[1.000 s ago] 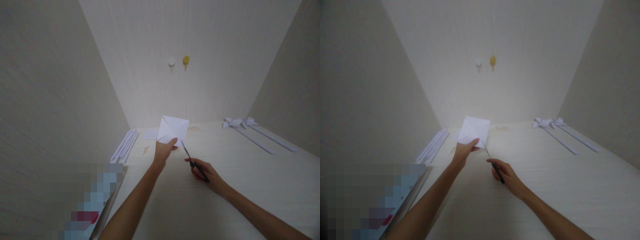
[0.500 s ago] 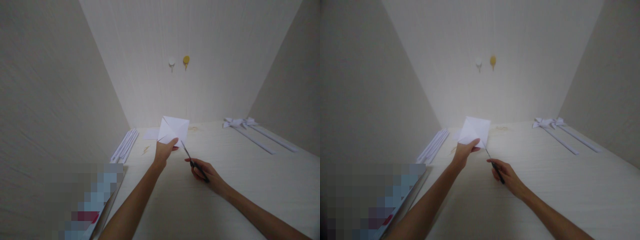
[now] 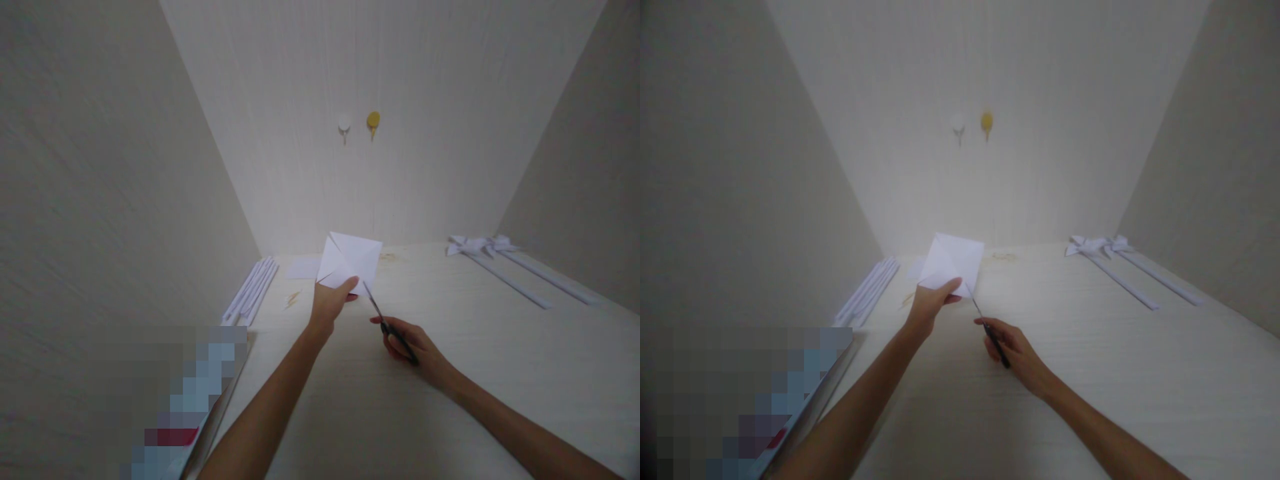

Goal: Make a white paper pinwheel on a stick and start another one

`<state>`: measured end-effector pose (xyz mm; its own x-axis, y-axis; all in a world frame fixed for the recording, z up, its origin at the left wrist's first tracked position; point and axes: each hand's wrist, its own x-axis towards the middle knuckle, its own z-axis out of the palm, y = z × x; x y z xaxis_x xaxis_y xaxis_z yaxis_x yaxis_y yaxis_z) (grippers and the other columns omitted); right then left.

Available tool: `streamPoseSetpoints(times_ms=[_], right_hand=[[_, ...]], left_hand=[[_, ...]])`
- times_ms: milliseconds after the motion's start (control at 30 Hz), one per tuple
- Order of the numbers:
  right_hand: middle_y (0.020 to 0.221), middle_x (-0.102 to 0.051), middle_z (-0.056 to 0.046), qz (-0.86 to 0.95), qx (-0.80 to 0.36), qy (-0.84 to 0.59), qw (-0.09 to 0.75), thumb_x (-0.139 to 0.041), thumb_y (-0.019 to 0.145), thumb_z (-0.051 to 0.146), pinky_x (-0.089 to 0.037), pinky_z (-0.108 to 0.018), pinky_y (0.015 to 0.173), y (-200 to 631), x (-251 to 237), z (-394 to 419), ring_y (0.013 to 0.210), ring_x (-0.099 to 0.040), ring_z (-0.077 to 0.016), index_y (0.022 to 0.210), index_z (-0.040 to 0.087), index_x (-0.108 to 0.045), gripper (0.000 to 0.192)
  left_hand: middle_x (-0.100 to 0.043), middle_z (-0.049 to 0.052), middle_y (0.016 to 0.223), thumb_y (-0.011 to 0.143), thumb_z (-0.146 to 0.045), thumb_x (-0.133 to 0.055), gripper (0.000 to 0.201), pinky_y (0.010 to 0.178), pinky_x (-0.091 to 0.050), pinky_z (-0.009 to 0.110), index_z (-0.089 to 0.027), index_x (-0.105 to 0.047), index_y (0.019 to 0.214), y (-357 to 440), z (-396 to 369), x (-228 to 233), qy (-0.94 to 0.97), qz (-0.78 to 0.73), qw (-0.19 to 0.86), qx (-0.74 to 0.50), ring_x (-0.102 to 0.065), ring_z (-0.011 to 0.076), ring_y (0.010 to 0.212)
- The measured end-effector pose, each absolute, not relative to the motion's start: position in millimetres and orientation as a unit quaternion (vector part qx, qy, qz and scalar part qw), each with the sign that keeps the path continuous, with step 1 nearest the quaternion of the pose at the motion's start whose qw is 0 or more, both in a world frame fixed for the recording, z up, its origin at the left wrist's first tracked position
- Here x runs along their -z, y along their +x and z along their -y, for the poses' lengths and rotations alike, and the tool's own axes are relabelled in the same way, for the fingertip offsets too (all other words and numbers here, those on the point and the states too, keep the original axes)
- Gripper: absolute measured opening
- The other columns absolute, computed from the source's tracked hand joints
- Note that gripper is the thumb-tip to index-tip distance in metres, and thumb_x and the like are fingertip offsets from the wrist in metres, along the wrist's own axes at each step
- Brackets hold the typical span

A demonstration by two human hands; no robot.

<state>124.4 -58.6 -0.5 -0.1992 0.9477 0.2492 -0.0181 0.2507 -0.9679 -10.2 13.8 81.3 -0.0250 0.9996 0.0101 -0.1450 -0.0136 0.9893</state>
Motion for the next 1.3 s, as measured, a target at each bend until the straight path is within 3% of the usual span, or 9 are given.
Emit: streamPoseSetpoints(times_ms=[833,1300], right_hand=[[0.051,-0.031,0.006,0.596,-0.480,-0.401,0.504,-0.046,0.077,0.046,-0.019,-0.023,0.043,124.0,-3.3,60.0,0.046,-0.027,-0.0075,0.109,0.010,-0.049,0.048],[0.050,-0.030,0.006,0.589,-0.473,-0.420,0.503,-0.047,0.074,0.048,-0.019,-0.022,0.041,123.4,-4.5,60.0,0.043,-0.024,-0.0064,0.105,0.010,-0.050,0.049]], left_hand=[[-0.063,0.012,0.088,0.053,-0.015,-0.069,0.026,0.050,-0.054,0.023,-0.006,-0.061,0.076,-11.6,-14.8,-79.7,0.466,-0.471,0.539,-0.520,-0.062,0.0166,0.064],[-0.066,0.008,0.075,0.063,-0.012,-0.059,0.008,0.055,-0.054,0.024,-0.008,-0.062,0.070,-13.3,-12.5,-82.7,0.492,-0.427,0.577,-0.493,-0.062,0.0148,0.059]])
